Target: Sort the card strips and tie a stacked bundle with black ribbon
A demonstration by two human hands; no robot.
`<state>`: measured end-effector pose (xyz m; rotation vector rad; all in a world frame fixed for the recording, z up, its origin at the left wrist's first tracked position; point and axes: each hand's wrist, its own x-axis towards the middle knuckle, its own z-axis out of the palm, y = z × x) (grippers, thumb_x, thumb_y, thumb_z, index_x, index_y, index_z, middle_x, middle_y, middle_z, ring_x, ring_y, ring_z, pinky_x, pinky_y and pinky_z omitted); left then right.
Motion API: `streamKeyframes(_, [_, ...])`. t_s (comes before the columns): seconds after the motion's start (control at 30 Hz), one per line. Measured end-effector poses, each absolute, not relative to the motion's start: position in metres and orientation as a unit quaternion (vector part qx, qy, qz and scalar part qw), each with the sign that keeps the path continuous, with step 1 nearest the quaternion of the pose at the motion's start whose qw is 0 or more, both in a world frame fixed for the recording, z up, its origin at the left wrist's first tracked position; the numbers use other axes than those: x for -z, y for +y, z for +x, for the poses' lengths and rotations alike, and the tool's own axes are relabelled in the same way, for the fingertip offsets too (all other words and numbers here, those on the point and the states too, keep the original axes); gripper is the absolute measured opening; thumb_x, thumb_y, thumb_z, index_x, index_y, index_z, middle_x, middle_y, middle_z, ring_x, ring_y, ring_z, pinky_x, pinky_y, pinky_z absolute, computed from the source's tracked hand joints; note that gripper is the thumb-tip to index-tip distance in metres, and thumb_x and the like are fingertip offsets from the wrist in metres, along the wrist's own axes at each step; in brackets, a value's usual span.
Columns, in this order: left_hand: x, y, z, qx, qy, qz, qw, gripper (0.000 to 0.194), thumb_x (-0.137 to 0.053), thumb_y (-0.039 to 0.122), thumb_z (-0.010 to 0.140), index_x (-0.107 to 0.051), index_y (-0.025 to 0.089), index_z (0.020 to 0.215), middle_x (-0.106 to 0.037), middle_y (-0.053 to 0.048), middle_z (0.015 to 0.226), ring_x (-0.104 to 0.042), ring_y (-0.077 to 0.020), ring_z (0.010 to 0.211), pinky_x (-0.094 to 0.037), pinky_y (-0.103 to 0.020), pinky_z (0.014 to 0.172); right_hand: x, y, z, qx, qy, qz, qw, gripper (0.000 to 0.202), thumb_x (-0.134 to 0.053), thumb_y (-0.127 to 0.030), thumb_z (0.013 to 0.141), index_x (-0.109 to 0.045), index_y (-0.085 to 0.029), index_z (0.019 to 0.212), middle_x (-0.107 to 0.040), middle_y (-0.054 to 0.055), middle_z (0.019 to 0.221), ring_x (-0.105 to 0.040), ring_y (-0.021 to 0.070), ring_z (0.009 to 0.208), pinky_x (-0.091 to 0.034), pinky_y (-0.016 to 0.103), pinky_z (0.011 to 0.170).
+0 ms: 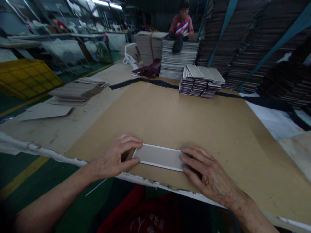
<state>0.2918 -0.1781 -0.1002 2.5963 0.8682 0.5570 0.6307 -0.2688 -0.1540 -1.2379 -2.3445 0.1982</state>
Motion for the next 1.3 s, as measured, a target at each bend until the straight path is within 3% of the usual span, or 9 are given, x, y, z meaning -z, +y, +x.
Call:
streamKeyframes(0.3, [0.101, -0.180, 0.291, -0.175, 0.311, 0.923, 0.146, 0.035, -0.066, 0.033, 0.087, -0.058, 0.018, 0.117, -0.056, -0.009, 0.122, -0.050, -0.0239, 0.113, -0.043, -0.044, 0.098, 0.154, -0.269, 0.630, -0.056, -0.864, -0.445, 0.230, 0.035, -0.052, -0.023, 0.098, -0.056, -0.025, 0.133, -0.052, 0.007, 0.141, -0.044, 0.0251, 0.132, -0.044, 0.051, 0.110])
streamKeyframes(0.57, [0.088, -0.186, 0.296, -0.037, 0.286, 0.957, 0.014, 0.033, -0.044, 0.036, 0.098, -0.058, 0.014, 0.118, -0.057, -0.011, 0.112, -0.048, -0.0252, 0.102, -0.041, -0.044, 0.091, 0.138, -0.269, 0.618, -0.015, -0.867, -0.439, 0.237, 0.028, -0.054, -0.026, 0.097, -0.064, -0.019, 0.122, -0.065, 0.010, 0.116, -0.059, 0.0261, 0.109, -0.046, 0.048, 0.098])
streamKeyframes(0.73, [0.090, -0.188, 0.302, -0.009, 0.246, 0.966, -0.076, 0.056, -0.046, 0.060, 0.094, -0.051, 0.018, 0.132, -0.057, -0.009, 0.104, -0.048, -0.0261, 0.095, -0.038, -0.044, 0.084, 0.129, -0.273, 0.602, 0.028, -0.871, -0.454, 0.185, 0.032, -0.053, -0.038, 0.098, -0.062, -0.018, 0.122, -0.065, 0.011, 0.112, -0.059, 0.0270, 0.103, -0.045, 0.050, 0.097])
streamKeyframes(0.87, [0.093, -0.190, 0.305, -0.014, 0.228, 0.967, -0.111, 0.073, -0.048, 0.076, 0.085, -0.050, 0.023, 0.135, -0.057, -0.006, 0.097, -0.048, -0.0272, 0.094, -0.034, -0.048, 0.093, 0.132, -0.276, 0.593, 0.026, -0.865, -0.480, 0.141, 0.042, -0.052, -0.045, 0.098, -0.058, -0.020, 0.130, -0.063, 0.011, 0.106, -0.057, 0.0292, 0.100, -0.048, 0.052, 0.091])
streamKeyframes(1.0, [0.092, -0.188, 0.300, -0.021, 0.227, 0.968, -0.109, 0.074, -0.049, 0.078, 0.083, -0.053, 0.021, 0.130, -0.059, -0.007, 0.099, -0.050, -0.0274, 0.096, -0.032, -0.051, 0.097, 0.140, -0.282, 0.601, 0.026, -0.861, -0.490, 0.131, 0.047, -0.054, -0.045, 0.097, -0.054, -0.020, 0.137, -0.060, 0.012, 0.123, -0.051, 0.0330, 0.116, -0.043, 0.058, 0.100])
streamKeyframes(1.13, [0.091, -0.187, 0.288, -0.038, 0.229, 0.968, -0.098, 0.068, -0.054, 0.071, 0.086, -0.054, 0.020, 0.130, -0.061, -0.009, 0.115, -0.052, -0.0286, 0.107, -0.032, -0.049, 0.101, 0.150, -0.289, 0.632, 0.025, -0.852, -0.504, 0.138, 0.047, -0.051, -0.044, 0.098, -0.050, -0.027, 0.142, -0.052, 0.007, 0.143, -0.040, 0.0335, 0.135, -0.035, 0.062, 0.110])
streamKeyframes(1.3, [0.095, -0.188, 0.283, -0.059, 0.238, 0.966, -0.082, 0.065, -0.056, 0.067, 0.087, -0.054, 0.020, 0.133, -0.060, -0.010, 0.123, -0.051, -0.0296, 0.115, -0.034, -0.048, 0.103, 0.157, -0.293, 0.664, -0.019, -0.808, -0.557, 0.192, 0.044, -0.043, -0.044, 0.101, -0.049, -0.031, 0.143, -0.041, 0.005, 0.154, -0.033, 0.0319, 0.143, -0.032, 0.065, 0.113])
